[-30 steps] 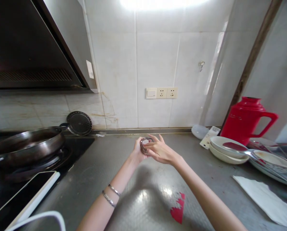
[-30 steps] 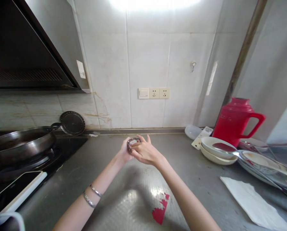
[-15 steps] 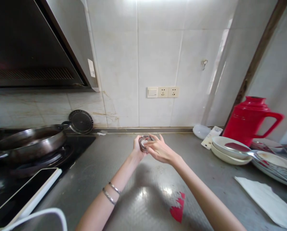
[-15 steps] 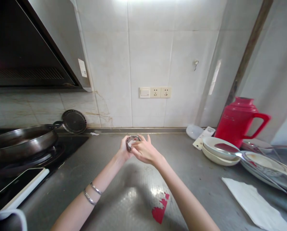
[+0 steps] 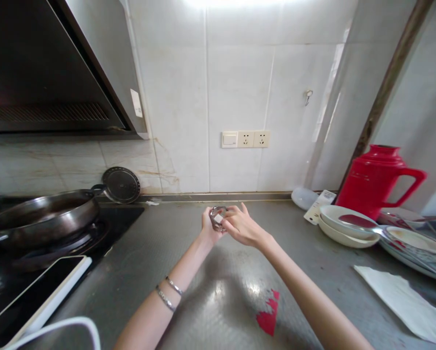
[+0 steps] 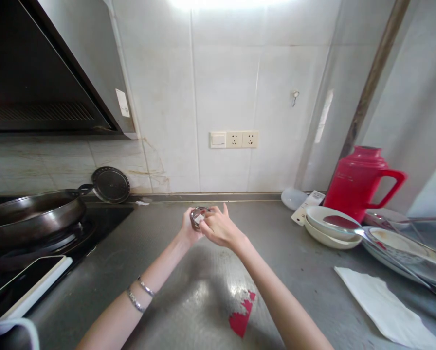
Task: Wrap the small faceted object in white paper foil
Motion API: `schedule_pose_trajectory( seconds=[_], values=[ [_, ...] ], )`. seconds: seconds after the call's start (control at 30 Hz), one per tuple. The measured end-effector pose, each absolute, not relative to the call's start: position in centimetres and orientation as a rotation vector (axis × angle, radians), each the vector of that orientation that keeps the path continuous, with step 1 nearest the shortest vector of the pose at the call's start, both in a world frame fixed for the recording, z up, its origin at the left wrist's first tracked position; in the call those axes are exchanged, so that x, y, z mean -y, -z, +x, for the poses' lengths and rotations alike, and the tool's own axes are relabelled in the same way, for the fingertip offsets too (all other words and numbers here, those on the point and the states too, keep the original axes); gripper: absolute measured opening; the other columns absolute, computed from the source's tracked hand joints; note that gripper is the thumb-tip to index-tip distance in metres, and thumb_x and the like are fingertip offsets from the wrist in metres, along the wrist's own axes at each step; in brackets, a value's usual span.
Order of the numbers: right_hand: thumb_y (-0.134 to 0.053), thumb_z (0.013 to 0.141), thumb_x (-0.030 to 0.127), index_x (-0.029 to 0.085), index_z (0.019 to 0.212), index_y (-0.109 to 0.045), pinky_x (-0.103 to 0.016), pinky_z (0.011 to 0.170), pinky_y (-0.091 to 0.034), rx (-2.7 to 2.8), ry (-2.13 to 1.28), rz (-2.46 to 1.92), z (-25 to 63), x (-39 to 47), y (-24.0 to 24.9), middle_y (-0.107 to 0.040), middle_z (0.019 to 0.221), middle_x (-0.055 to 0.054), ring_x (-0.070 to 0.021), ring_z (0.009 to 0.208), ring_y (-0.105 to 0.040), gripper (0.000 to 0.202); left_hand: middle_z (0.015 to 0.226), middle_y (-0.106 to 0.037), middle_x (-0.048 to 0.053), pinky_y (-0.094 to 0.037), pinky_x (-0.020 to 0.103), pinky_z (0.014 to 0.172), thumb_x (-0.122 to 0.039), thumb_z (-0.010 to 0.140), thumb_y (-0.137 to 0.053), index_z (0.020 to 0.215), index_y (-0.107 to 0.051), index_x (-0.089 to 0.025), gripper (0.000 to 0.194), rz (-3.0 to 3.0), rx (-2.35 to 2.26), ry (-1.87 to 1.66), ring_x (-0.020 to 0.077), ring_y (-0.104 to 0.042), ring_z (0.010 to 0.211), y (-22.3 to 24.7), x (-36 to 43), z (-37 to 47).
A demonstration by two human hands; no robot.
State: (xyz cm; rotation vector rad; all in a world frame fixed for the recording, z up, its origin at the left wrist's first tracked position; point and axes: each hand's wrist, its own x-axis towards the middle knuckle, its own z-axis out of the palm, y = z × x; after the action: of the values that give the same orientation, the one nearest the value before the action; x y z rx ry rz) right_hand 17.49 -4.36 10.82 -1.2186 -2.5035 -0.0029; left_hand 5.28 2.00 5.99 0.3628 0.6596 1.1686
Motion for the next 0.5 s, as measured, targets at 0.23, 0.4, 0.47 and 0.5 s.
schedule_pose_trajectory(
  seconds=[0.23,0.4,0.47,0.5],
  values=[
    [-0.021,0.096,0.033,0.027,0.106,-0.066,-0.07,0.103,-0.012,2.471,-0.155,-1.203,17.64,3.7,-10.08,-0.056,0.128,-0.003,-0.0325,0.134,-0.028,0.046,0.052,-0.062,0.002,-0.038,0.023,0.043,-0.035,0.079,-0.045,0.065,-0.059,-0.015,0.028,0.371,-0.688,-1.163,0.0148,-0.056,0.042,-6.42,-1.85,5.19],
    [-0.025,0.096,0.037,0.029,0.112,-0.064,-0.073,0.101,-0.007,2.441,0.02,-1.296,17.5,3.96,-10.2,-0.057,0.128,-0.003,-0.0358,0.134,-0.025,0.043,0.052,-0.062,0.004,-0.042,0.026,0.046,-0.034,0.079,-0.044,0.063,-0.058,-0.016,0.028,0.366,-0.675,-1.141,0.0165,-0.058,0.044,-6.24,-1.5,5.63],
    [-0.025,0.096,0.037,0.027,0.106,-0.067,-0.071,0.102,-0.007,2.438,0.066,-1.299,17.38,4.22,-10.5,-0.063,0.117,-0.005,-0.0337,0.13,-0.031,0.044,0.053,-0.062,0.004,-0.042,0.026,0.047,-0.034,0.077,-0.046,0.064,-0.059,-0.015,0.026,0.361,-0.661,-1.142,0.0167,-0.058,0.044,-6.15,-1.53,5.65],
    [-0.024,0.096,0.037,0.026,0.101,-0.068,-0.071,0.102,-0.008,2.442,0.061,-1.294,17.32,4.36,-10.66,-0.065,0.111,-0.006,-0.0325,0.128,-0.034,0.045,0.053,-0.062,0.003,-0.042,0.026,0.047,-0.034,0.076,-0.046,0.064,-0.059,-0.015,0.026,0.355,-0.655,-1.15,0.0167,-0.058,0.045,-6.12,-1.58,5.63]
  ],
)
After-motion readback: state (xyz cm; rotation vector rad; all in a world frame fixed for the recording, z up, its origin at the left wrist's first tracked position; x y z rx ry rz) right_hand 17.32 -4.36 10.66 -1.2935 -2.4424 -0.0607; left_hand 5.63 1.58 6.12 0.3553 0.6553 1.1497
